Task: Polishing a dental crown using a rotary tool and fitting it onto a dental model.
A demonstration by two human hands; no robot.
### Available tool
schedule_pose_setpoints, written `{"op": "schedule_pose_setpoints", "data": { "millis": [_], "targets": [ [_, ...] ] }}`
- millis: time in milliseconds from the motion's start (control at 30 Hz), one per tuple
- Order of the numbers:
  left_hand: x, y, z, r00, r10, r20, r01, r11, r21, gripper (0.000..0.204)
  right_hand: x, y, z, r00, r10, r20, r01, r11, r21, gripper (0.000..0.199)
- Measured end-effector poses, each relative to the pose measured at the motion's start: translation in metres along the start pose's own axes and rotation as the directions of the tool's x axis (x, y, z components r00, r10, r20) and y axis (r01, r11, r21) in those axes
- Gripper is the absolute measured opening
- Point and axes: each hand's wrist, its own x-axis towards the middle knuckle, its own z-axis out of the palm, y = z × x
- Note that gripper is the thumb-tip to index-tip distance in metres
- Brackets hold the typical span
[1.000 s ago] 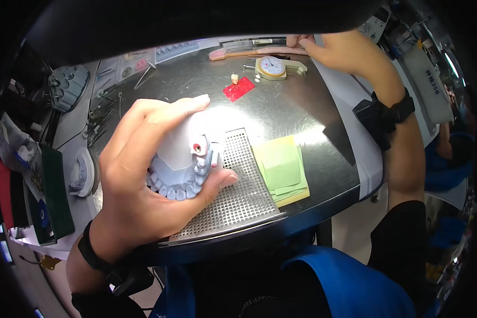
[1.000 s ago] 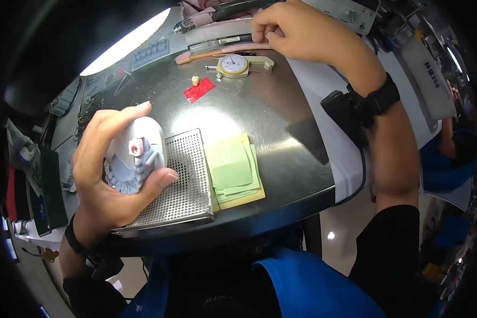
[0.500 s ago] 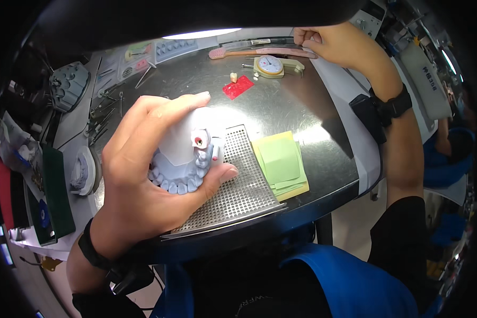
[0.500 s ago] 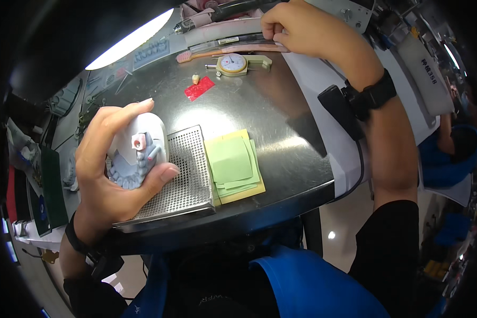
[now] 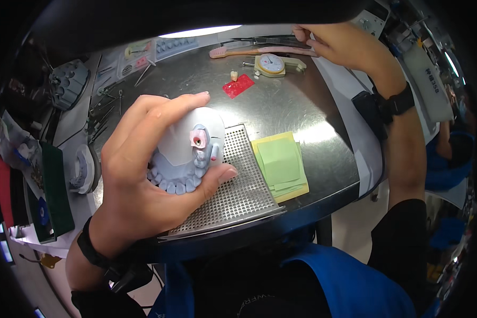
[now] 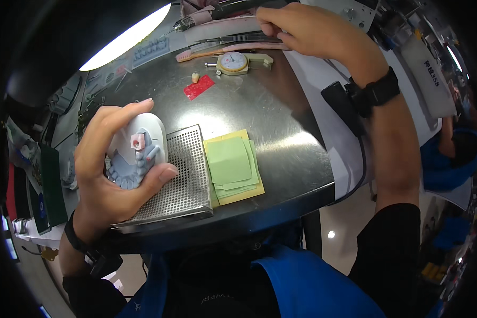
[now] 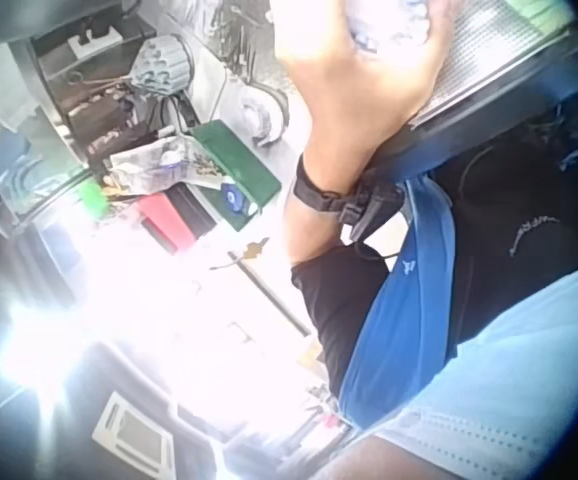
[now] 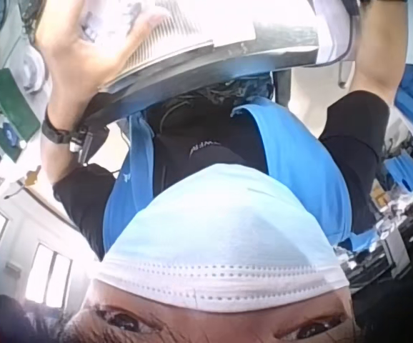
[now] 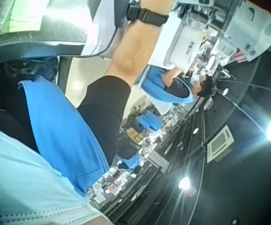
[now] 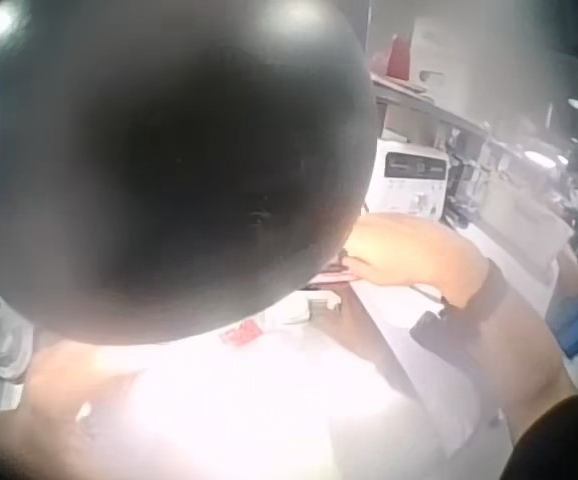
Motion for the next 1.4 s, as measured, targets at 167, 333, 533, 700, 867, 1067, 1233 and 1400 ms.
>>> {"op": "schedule_pose_setpoints", "data": {
  "millis": [167, 333, 533, 700, 867, 1067, 1233, 1400],
  "targets": [
    [0.000, -0.002, 0.000, 1.000, 0.003, 0.004, -0.003, 1.000, 0.009, 0.069, -0.001, 0.005, 0.009, 0.990, -0.079, -0.114, 0.082, 0.996, 0.022, 0.016],
    [-0.002, 0.001, -0.002, 0.999, 0.019, -0.030, -0.018, 0.999, 0.030, 0.067, -0.001, 0.011, 0.012, 0.987, 0.149, -0.066, -0.142, 0.985, 0.098, 0.023],
    [-0.003, 0.004, -0.002, 0.999, -0.021, -0.027, 0.022, 0.999, 0.046, 0.064, -0.005, 0.010, -0.016, 0.975, -0.155, -0.159, 0.188, 0.957, 0.219, 0.028],
    [-0.003, 0.001, -0.001, 0.997, 0.024, -0.070, -0.022, 0.999, 0.032, 0.060, -0.015, 0.017, 0.000, 0.948, -0.057, -0.312, 0.138, 0.959, 0.246, 0.030],
    [-0.005, 0.000, 0.000, 0.994, 0.021, -0.103, -0.016, 0.999, 0.050, 0.061, -0.001, -0.018, -0.009, 0.973, -0.060, -0.223, 0.120, 0.956, 0.269, 0.042],
    [-0.008, 0.002, -0.002, 0.994, -0.005, -0.107, 0.012, 0.998, 0.068, 0.061, -0.012, -0.059, -0.014, 0.910, -0.280, -0.306, 0.373, 0.875, 0.308, 0.023],
    [-0.005, 0.003, -0.001, 0.993, -0.012, -0.116, 0.018, 0.998, 0.054, 0.061, -0.022, -0.104, -0.019, 0.850, -0.363, -0.382, 0.497, 0.795, 0.349, 0.013],
    [-0.006, 0.003, -0.002, 0.990, 0.010, -0.141, 0.003, 0.996, 0.093, 0.061, -0.026, -0.133, -0.019, 0.765, -0.462, -0.449, 0.606, 0.754, 0.256, 0.008]
  ]
}}
